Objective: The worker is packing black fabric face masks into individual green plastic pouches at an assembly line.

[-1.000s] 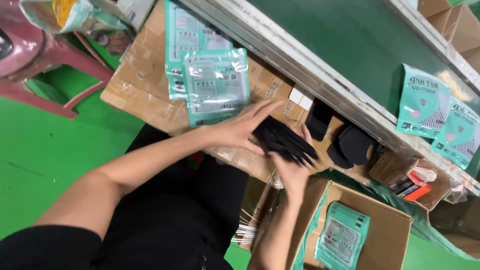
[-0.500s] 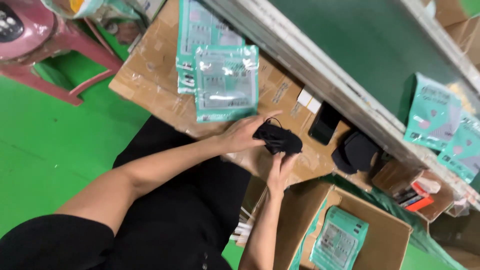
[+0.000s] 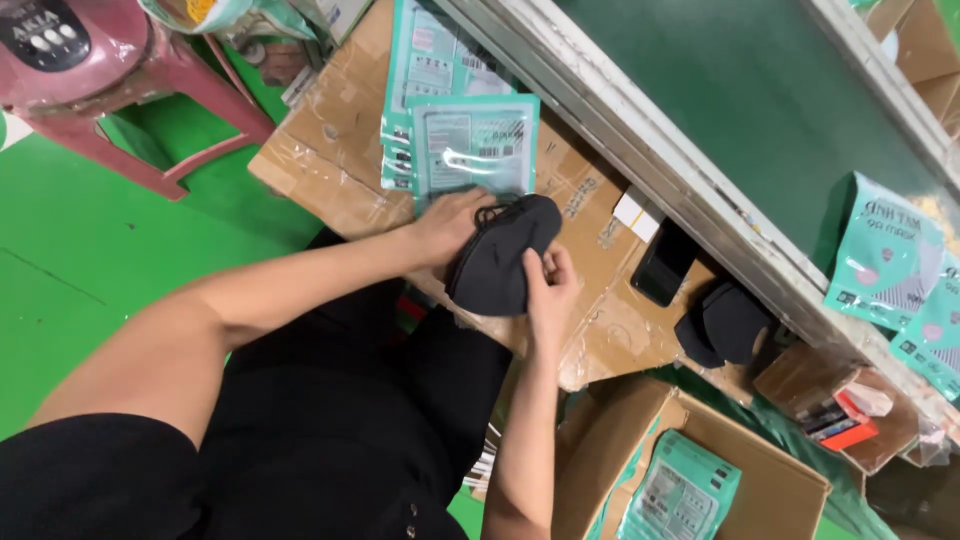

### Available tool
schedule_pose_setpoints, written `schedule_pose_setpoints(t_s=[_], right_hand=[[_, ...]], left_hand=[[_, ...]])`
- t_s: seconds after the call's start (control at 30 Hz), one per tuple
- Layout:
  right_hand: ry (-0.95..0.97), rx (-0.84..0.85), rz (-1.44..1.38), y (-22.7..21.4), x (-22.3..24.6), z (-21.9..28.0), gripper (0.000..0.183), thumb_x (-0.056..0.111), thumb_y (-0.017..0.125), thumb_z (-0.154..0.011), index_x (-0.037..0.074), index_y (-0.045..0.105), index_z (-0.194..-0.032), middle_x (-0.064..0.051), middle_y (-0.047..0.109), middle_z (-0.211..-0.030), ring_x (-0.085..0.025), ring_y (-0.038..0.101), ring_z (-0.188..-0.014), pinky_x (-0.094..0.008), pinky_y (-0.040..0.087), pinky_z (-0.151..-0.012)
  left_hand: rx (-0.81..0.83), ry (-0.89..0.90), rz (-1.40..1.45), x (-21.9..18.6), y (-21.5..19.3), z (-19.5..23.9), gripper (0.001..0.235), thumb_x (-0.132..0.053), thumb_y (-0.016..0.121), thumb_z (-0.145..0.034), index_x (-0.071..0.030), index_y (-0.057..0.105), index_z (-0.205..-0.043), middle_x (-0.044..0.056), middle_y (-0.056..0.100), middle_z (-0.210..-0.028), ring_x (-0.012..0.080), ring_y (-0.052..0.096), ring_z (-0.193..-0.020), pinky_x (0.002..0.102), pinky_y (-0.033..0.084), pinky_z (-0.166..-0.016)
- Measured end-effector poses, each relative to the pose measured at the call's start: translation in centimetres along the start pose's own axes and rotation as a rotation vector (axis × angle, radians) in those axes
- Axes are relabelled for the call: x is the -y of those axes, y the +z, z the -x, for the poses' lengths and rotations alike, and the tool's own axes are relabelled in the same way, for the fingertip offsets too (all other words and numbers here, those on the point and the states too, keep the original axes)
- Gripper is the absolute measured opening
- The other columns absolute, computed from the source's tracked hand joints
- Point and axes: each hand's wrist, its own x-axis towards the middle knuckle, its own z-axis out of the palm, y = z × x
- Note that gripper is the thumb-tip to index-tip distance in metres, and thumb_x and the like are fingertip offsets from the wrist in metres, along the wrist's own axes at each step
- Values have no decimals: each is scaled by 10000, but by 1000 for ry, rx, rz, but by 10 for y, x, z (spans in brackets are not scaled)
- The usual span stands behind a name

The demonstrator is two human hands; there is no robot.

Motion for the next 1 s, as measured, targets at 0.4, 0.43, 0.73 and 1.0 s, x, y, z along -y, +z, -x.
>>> schedule_pose_setpoints(t_s=[0.4,0.43,0.73,1.0], right_hand=[[-460,-166,684,44,124,41,193,-35,791,-826,-45,674,-979,-44,608,-955,-191,608,-892,-305,493,-827],[-463,-172,685,37,116,40,193,-35,791,-826,-45,674,-979,-44,608,-955,-191,608,-892,-305,493,-827],[-61,-286,-142,26,104,30,257,-22,722,-908,-3,650,-1153,-75,664,-1100,-175,613,-989,-321,521,-883],[289,43,-696,18,80,45,305,105,686,-948,-28,625,-1216,-144,730,-1128,-256,714,-995,-487,586,-887]], left_hand=[[-128,112,-4,-62,-51,-35,194,-58,681,-845,-16,641,-1031,149,624,-1013,334,621,-959,434,549,-817],[-129,118,-2,-67,-46,-34,194,-58,681,-845,-16,641,-1031,149,624,-1013,334,621,-959,434,549,-817],[-146,-924,1291,-76,8,-2,396,-173,743,-895,-10,656,-1245,54,737,-1142,160,698,-1044,323,588,-912],[-208,-857,1121,-62,16,-5,337,-154,791,-903,25,729,-1181,149,780,-1126,190,763,-976,342,627,-887]])
